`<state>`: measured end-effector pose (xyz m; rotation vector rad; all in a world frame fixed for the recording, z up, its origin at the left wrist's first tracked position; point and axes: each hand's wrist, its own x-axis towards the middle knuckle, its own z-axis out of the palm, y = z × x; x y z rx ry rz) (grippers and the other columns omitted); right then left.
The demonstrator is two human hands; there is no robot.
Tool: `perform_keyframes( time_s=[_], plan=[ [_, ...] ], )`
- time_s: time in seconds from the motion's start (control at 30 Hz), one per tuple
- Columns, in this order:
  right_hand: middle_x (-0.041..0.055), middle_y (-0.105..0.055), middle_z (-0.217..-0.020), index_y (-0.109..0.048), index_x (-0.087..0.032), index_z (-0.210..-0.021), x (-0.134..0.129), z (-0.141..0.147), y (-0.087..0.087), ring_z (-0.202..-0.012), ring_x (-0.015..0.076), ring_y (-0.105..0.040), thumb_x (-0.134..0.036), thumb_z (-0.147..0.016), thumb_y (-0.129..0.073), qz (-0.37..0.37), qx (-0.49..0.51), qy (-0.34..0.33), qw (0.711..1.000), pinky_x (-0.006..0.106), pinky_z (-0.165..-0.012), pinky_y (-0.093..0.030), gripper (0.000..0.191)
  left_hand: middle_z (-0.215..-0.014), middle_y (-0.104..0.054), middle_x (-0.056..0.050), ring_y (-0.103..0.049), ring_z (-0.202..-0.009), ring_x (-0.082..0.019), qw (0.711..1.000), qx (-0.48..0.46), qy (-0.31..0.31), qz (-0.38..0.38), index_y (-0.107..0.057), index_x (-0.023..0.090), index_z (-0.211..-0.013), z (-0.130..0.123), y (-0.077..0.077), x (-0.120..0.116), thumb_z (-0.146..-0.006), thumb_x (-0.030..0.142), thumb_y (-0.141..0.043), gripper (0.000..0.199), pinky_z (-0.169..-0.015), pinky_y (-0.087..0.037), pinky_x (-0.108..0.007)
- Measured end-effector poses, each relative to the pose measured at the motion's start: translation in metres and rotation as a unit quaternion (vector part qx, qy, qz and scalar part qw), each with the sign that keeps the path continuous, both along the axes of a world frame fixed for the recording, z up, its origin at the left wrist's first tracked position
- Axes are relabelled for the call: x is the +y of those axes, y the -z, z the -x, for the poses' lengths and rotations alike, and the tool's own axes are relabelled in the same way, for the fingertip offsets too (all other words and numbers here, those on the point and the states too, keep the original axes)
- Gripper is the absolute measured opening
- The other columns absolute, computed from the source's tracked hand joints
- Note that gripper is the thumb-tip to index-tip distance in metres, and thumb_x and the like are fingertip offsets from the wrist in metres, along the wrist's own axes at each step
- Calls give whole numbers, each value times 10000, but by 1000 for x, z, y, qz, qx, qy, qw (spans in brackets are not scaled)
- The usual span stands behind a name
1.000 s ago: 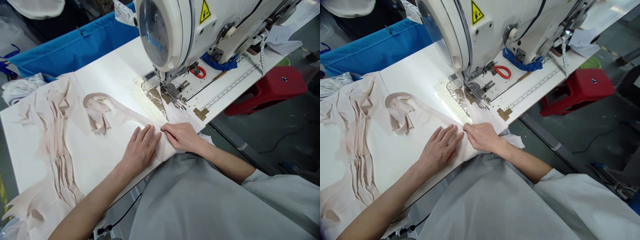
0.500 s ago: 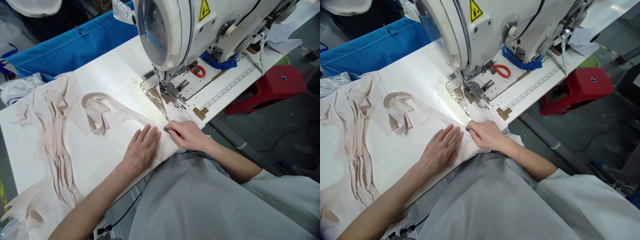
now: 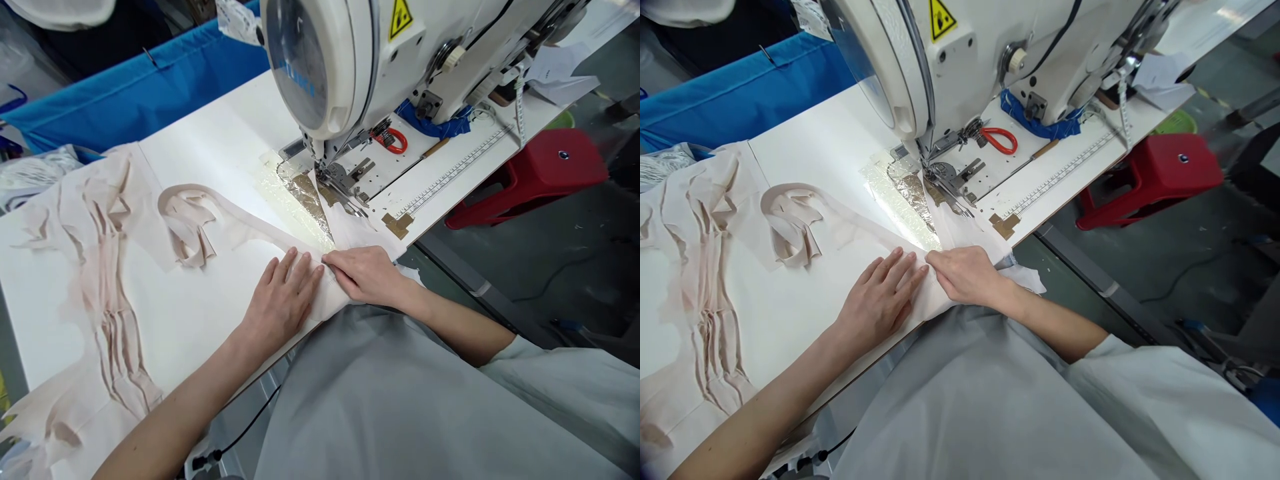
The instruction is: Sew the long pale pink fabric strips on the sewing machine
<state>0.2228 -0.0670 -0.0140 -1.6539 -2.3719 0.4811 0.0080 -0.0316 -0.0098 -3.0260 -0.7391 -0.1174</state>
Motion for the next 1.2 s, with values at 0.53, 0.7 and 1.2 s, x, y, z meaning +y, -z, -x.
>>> perform_keyframes(
  time_s=[0.53,0.7,1.2],
  plan=[
    [53,-708,-869,-595,-168,-1049,19,14,-6,-762,169,-630,-167,-937,-354,29,-53,19,998,283,-529,-203,266,-1444,-507,-132,-448,-1355,-324,998,33,-61,-11,-560,175,-1316,21,-11,31,-890,113,-428,450,-1078,-383,-553],
    [57,-722,-913,-586,-169,-1068,23,19,-1,-784,169,-643,-194,-958,-346,13,-9,27,999,279,-543,-242,265,-1420,-529,-139,-467,-1342,-273,999,-15,-18,31,-473,148,-1399,14,-5,24,-905,171,-436,495,-1117,-361,-502],
    [52,-725,-935,-579,-176,-1058,27,23,3,-803,167,-638,-195,-950,-336,-1,2,29,1000,278,-554,-236,267,-1413,-532,-155,-471,-1339,-284,1000,-14,-13,14,-509,142,-1355,13,2,20,-918,183,-432,445,-1081,-393,-498]
  ],
)
